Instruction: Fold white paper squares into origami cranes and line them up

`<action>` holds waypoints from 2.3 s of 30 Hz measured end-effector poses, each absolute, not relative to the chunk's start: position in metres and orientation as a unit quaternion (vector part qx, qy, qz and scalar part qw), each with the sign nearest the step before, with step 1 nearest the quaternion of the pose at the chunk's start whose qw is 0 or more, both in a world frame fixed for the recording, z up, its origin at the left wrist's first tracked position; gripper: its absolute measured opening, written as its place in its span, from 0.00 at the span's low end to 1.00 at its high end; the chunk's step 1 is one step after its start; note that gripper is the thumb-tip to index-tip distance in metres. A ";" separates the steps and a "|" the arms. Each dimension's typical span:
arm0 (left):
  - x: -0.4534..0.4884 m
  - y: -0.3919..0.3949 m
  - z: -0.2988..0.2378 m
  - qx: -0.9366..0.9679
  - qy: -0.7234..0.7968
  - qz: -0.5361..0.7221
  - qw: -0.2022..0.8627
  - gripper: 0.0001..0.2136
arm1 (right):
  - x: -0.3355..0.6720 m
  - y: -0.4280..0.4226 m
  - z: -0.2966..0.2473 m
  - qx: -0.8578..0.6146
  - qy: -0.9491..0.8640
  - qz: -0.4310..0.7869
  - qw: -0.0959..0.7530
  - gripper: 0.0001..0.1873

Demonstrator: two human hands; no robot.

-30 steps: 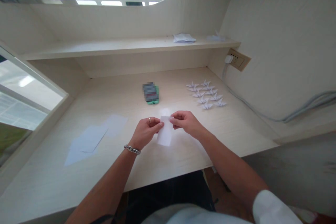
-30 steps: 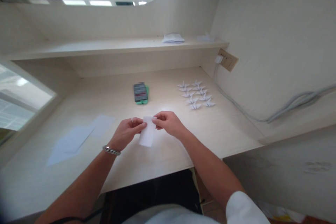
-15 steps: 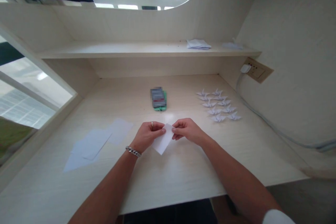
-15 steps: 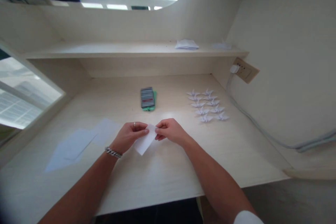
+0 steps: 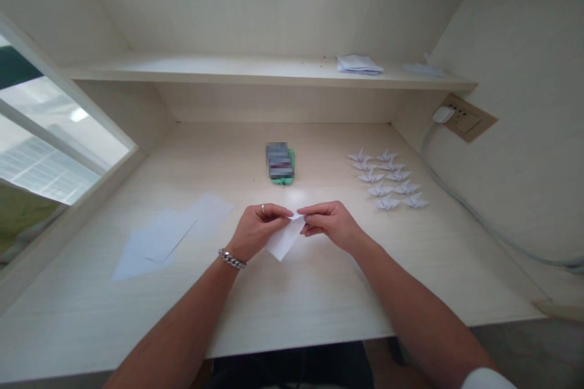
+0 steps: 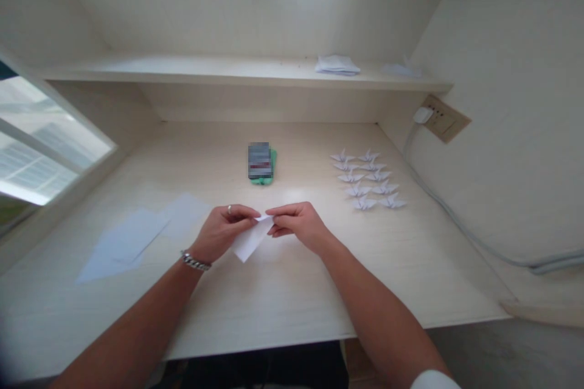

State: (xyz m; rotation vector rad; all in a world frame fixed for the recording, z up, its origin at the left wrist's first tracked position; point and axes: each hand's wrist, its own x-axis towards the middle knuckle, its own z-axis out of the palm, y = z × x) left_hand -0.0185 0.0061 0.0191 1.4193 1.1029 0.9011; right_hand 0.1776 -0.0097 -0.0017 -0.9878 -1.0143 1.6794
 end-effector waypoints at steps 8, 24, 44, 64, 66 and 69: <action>-0.019 0.003 0.016 0.673 0.419 0.358 0.494 0.06 | 0.184 -0.014 0.006 -0.397 -0.433 0.692 0.420 0.15; -0.020 0.004 0.017 0.614 0.406 0.371 0.565 0.08 | 0.172 -0.017 0.005 -0.462 -0.414 0.658 0.426 0.19; -0.021 0.006 0.016 0.603 0.446 0.336 0.570 0.11 | 0.169 -0.022 0.003 -0.453 -0.418 0.649 0.446 0.20; -0.021 0.006 0.011 0.664 0.454 0.328 0.497 0.11 | 0.158 -0.025 -0.001 -0.500 -0.451 0.605 0.425 0.20; -0.020 0.005 0.014 0.666 0.458 0.333 0.486 0.12 | 0.158 -0.025 0.000 -0.491 -0.471 0.595 0.428 0.20; -0.021 0.005 0.016 0.651 0.473 0.349 0.481 0.12 | 0.160 -0.025 0.000 -0.481 -0.486 0.585 0.436 0.19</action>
